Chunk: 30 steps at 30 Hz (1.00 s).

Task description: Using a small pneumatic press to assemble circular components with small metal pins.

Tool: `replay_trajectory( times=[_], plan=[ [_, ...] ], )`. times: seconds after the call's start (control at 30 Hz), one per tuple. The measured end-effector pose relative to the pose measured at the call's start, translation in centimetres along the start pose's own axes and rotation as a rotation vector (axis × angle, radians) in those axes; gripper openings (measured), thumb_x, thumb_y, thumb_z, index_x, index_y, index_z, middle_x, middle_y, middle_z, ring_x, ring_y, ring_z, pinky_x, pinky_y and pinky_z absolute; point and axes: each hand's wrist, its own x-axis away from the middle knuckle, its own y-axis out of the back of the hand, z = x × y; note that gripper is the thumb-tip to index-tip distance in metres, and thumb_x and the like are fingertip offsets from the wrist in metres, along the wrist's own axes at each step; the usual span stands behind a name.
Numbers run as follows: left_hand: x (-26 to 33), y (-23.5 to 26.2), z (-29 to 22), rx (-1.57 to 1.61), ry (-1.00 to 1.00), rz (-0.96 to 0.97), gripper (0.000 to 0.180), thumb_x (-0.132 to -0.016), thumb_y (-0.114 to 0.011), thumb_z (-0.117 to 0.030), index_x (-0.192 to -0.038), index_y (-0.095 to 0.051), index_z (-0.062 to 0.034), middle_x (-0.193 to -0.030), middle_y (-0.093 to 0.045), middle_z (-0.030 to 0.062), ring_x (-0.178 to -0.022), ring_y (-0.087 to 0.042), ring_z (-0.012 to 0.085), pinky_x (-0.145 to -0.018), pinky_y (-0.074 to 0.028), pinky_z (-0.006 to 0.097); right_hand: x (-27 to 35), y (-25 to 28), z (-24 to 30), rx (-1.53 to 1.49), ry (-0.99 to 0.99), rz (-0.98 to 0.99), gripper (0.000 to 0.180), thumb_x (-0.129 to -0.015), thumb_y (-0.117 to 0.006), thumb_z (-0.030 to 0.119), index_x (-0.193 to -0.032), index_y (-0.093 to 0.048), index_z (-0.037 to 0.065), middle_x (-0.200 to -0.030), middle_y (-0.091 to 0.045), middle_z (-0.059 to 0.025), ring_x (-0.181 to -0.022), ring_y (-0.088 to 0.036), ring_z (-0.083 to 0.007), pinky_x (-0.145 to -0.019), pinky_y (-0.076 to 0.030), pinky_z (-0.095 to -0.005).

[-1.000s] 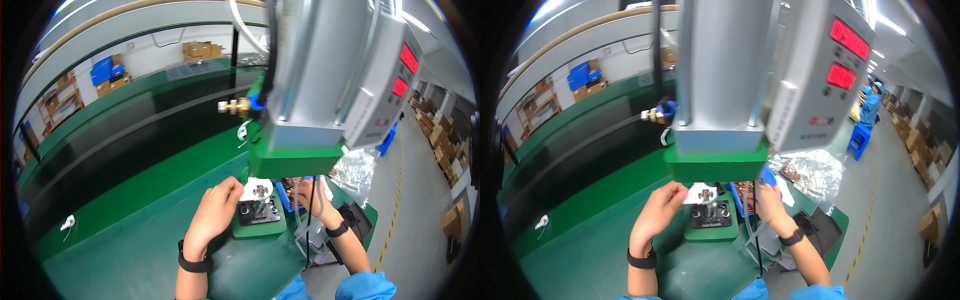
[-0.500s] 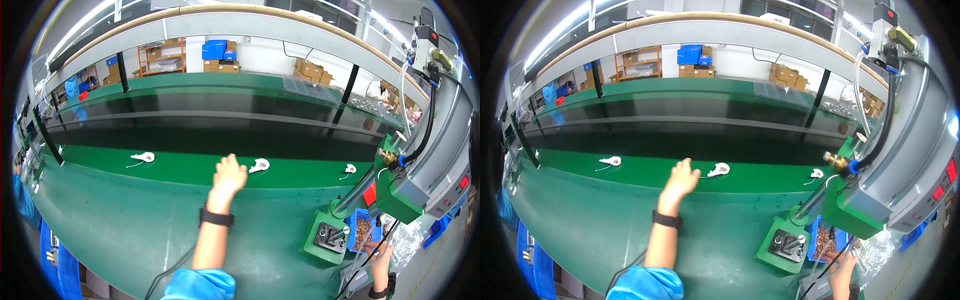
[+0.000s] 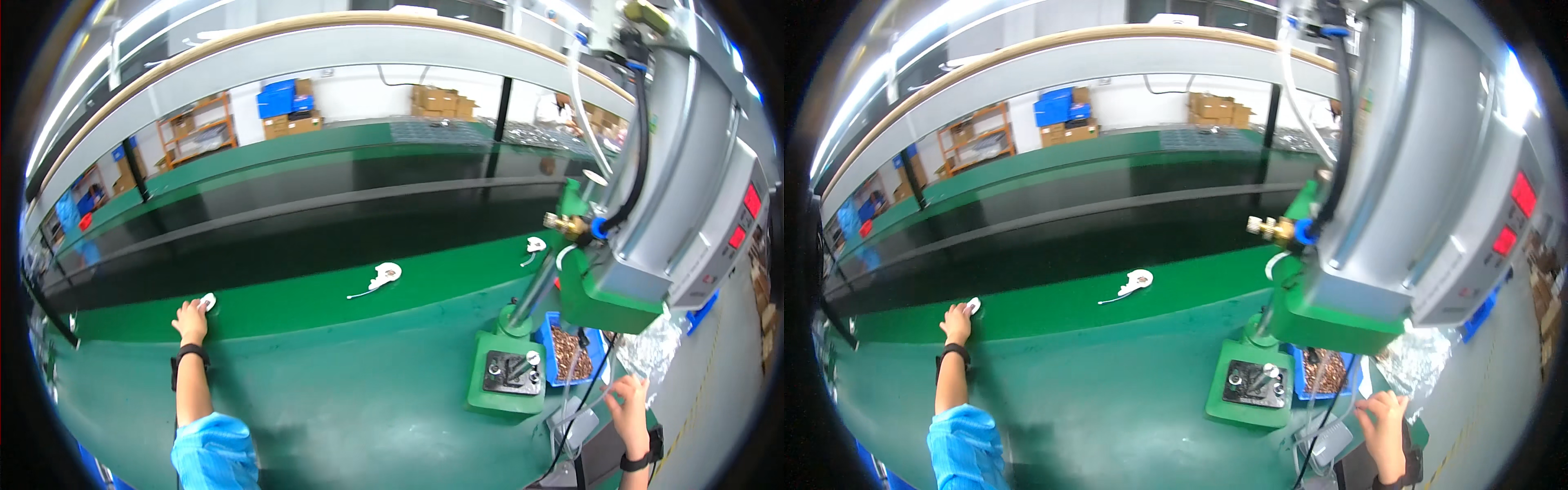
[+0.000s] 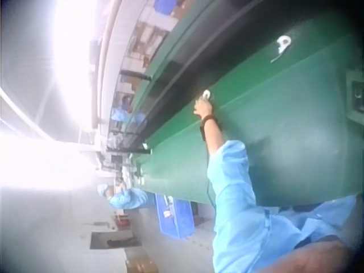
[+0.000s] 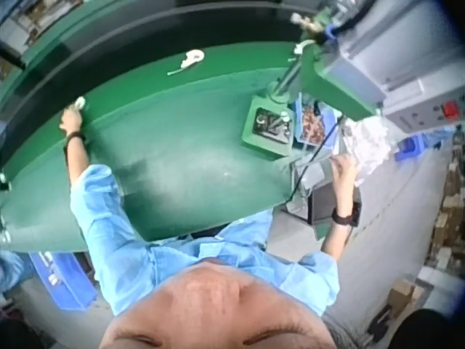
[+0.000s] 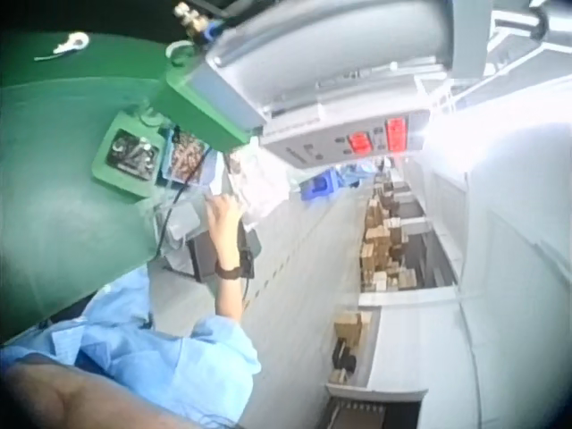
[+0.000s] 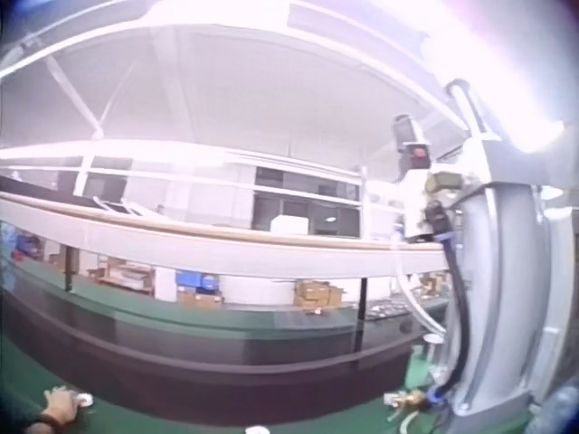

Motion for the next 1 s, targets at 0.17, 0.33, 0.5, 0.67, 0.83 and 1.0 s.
replay_trajectory(
  times=[0.17,0.33,0.5,0.67,0.83,1.0],
  plan=[
    [-1.3,-2.4,-2.8,0.434,-0.201,0.008,0.031,-0.087,-0.055,-0.035,-0.102,-0.054,-0.0070,-0.092,-0.063,0.0150,-0.088,-0.061,0.0335,-0.076,-0.046,0.041,-0.4,0.1,1.5,-0.037,0.131,-0.024,0.011,-0.066,-0.070,0.008,-0.076,-0.065,0.011,-0.075,-0.056,-0.0021,-0.076,-0.048,-0.0212,-0.076,-0.030,-0.0347],
    [15.8,10.7,-19.7,0.817,-0.803,0.245,0.039,-0.077,-0.068,-0.014,-0.113,-0.054,-0.0050,-0.086,-0.064,0.0140,-0.079,-0.063,0.0198,-0.068,-0.048,0.030,-0.1,-0.1,1.8,-0.088,0.137,-0.022,0.012,-0.070,-0.070,0.009,-0.080,-0.066,0.012,-0.077,-0.057,-0.0004,-0.079,-0.049,-0.0187,-0.076,-0.030,-0.0344],
    [28.1,14.1,-27.4,1.064,-1.225,0.357,0.051,-0.077,-0.070,-0.022,-0.121,-0.051,-0.0049,-0.094,-0.065,0.0162,-0.082,-0.066,0.0271,-0.070,-0.051,0.034,1.0,0.5,1.2,-0.103,0.164,-0.036,0.012,-0.070,-0.070,0.009,-0.081,-0.066,0.012,-0.078,-0.057,-0.0003,-0.078,-0.050,-0.0178,-0.076,-0.030,-0.0341],
    [31.9,14.5,-31.2,0.894,-1.307,0.408,0.048,-0.079,-0.067,-0.034,-0.115,-0.053,-0.0052,-0.083,-0.066,0.0157,-0.072,-0.064,0.0310,-0.060,-0.048,0.036,3.1,1.8,0.0,-0.103,0.094,-0.042,0.012,-0.070,-0.070,0.008,-0.081,-0.066,0.011,-0.079,-0.057,-0.0003,-0.077,-0.050,-0.0172,-0.077,-0.030,-0.0333],
    [32.5,13.6,-31.6,0.886,-1.239,0.463,0.048,-0.078,-0.068,-0.034,-0.114,-0.054,-0.0044,-0.078,-0.064,0.0176,-0.070,-0.064,0.0328,-0.061,-0.048,0.036,5.0,2.1,-1.8,-0.107,0.040,-0.082,0.012,-0.069,-0.070,0.007,-0.080,-0.066,0.011,-0.078,-0.056,0.0000,-0.077,-0.050,-0.0167,-0.076,-0.029,-0.0326],
    [32.5,14.4,-32.4,0.817,-1.249,0.448,0.047,-0.076,-0.072,-0.027,-0.111,-0.056,-0.0008,-0.074,-0.062,0.0158,-0.060,-0.059,0.0266,-0.057,-0.043,0.032,4.9,1.9,-2.0,-0.102,0.026,-0.115,0.013,-0.069,-0.070,0.007,-0.080,-0.066,0.011,-0.078,-0.056,0.0004,-0.077,-0.051,-0.0166,-0.076,-0.029,-0.0323]
  ],
)
